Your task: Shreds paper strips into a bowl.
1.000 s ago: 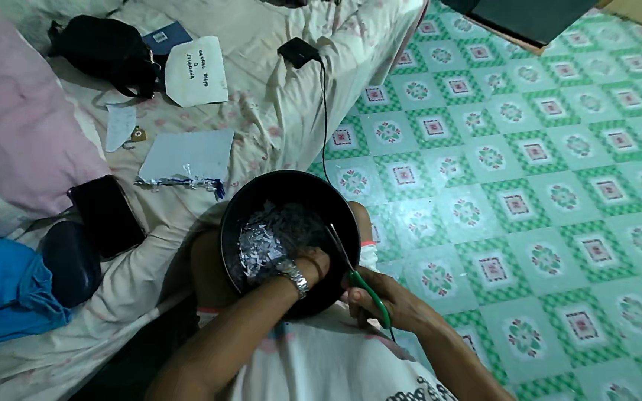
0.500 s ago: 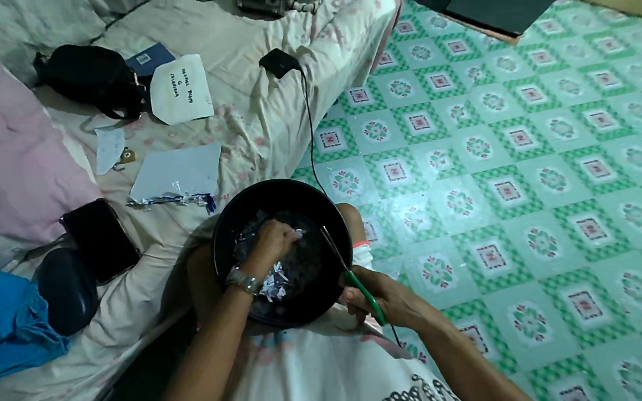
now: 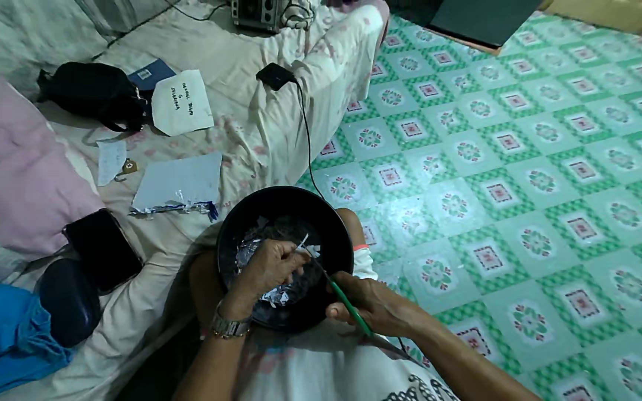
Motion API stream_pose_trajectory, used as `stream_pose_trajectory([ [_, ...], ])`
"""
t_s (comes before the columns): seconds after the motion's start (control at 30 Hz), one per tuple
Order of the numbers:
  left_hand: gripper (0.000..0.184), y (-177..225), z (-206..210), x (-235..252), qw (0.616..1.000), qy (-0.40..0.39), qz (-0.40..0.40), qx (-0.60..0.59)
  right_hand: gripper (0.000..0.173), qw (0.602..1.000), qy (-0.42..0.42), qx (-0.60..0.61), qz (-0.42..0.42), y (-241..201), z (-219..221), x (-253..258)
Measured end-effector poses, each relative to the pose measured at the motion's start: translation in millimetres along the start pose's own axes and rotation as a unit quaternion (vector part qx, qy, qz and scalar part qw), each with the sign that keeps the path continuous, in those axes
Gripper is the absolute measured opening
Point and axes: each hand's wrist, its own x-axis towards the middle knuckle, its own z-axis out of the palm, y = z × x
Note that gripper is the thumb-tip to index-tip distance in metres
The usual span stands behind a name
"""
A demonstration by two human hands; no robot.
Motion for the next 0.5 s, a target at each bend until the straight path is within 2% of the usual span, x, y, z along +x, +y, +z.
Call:
stream_pose_trajectory([
  [0.27,0.022,-1.7,-7.4,0.6,0.998,-0.041,-0.030,-0.020,0.069,0.997,0.056,0.019,-0.057,5.8,10.0,4.6],
  [0.5,0.025,-11.5,-8.5,5.3,0.995,-0.065,-0.044,-0.066,0.040,0.997,0.045,0.053,-0.026,2.7,6.4,7.2],
])
